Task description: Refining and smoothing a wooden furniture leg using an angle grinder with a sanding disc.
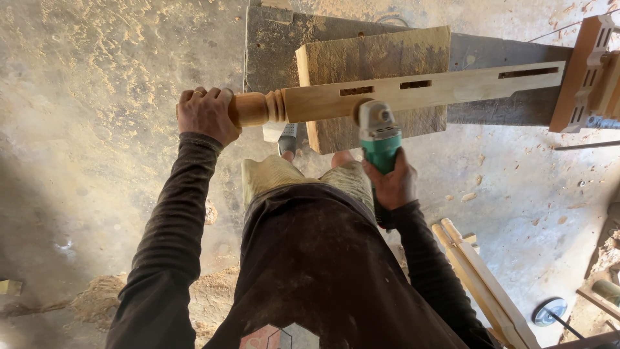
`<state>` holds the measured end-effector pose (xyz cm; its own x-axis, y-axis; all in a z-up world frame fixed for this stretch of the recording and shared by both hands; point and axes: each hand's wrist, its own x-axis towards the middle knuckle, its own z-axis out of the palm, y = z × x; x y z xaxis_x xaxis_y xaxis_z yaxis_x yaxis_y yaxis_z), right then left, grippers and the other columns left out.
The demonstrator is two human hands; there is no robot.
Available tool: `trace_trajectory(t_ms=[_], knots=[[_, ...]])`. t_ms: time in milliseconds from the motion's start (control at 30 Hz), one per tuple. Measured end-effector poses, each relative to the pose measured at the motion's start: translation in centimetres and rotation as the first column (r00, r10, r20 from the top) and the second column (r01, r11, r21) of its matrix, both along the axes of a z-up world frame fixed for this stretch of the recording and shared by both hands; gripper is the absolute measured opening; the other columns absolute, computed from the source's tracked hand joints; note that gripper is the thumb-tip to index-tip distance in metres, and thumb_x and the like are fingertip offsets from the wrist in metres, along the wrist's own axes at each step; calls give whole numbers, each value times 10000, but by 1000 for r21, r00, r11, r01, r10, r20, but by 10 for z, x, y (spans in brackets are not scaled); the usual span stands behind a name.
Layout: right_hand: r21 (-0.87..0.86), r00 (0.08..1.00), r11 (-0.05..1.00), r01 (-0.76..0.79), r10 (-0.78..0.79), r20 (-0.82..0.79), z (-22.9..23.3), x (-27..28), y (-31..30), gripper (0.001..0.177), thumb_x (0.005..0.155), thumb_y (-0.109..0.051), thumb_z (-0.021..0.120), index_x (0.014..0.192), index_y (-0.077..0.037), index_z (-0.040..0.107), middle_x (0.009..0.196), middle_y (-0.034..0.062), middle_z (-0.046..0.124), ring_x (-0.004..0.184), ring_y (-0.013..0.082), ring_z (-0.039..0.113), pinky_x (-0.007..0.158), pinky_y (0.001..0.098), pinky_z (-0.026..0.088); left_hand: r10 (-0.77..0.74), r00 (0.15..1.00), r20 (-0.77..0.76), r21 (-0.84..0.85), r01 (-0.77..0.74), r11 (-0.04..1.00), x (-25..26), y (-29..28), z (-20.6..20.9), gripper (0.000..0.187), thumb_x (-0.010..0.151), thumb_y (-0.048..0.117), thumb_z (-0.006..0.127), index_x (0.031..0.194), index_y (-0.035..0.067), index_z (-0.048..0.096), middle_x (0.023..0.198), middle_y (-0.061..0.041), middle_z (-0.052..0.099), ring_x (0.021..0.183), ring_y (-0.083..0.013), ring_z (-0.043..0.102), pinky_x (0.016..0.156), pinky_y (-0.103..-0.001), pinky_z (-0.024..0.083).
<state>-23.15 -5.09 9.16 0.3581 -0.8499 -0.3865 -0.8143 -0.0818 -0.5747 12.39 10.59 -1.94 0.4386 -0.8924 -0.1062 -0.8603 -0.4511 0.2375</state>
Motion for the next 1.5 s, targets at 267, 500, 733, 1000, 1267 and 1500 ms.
trace_trajectory(t_ms=[267,500,733,1000,1267,1500], knots=[[-21,928,932,-361,362,90,-3,45,29,639,859,-384,819,1316,-25,554,1099,207,746,948,343,753,824,450,595,-4,999,33,-31,5,999,-1,4,-14,198,829,200,725,1008,117,731,929,-55,730,924,-264,696,987,-413,480],[-61,887,903,-426,430,170,-6,27,23,736,870,-369,802,1432,-17,484,1170,223,730,1010,357,747,852,451,596,8,1000,22,-4,-8,1000,-1,3,-11,274,771,202,729,1029,110,738,935,-55,736,926,-259,700,1008,-422,478],[-94,959,972,-213,227,169,-2,-9,-1,612,864,-336,831,1295,13,571,1095,198,745,959,313,760,837,426,599,10,1000,19,-2,-10,1000,-2,0,-4,346,728,214,748,1060,116,740,960,-59,743,935,-269,699,1008,-432,473],[-31,950,985,-170,172,261,-9,8,13,516,893,-318,812,1250,-24,581,1086,171,757,968,303,769,839,423,608,1,998,63,-30,1,1000,-2,3,-10,271,787,226,751,1040,130,740,994,-52,751,972,-272,701,990,-430,487],[-119,884,917,-380,398,244,-3,33,17,730,833,-333,816,1417,-21,508,1180,233,706,1028,402,705,828,473,568,-14,999,31,20,13,1000,-4,-3,2,325,732,268,797,1017,127,732,974,-71,753,916,-286,710,990,-435,494],[-4,984,984,-177,177,30,-7,-26,-19,543,872,-410,832,1233,-72,607,1052,149,769,900,286,772,818,433,608,-8,999,52,106,2,994,-2,-4,0,422,695,368,872,1028,151,734,986,-58,763,971,-291,726,1055,-450,476]])
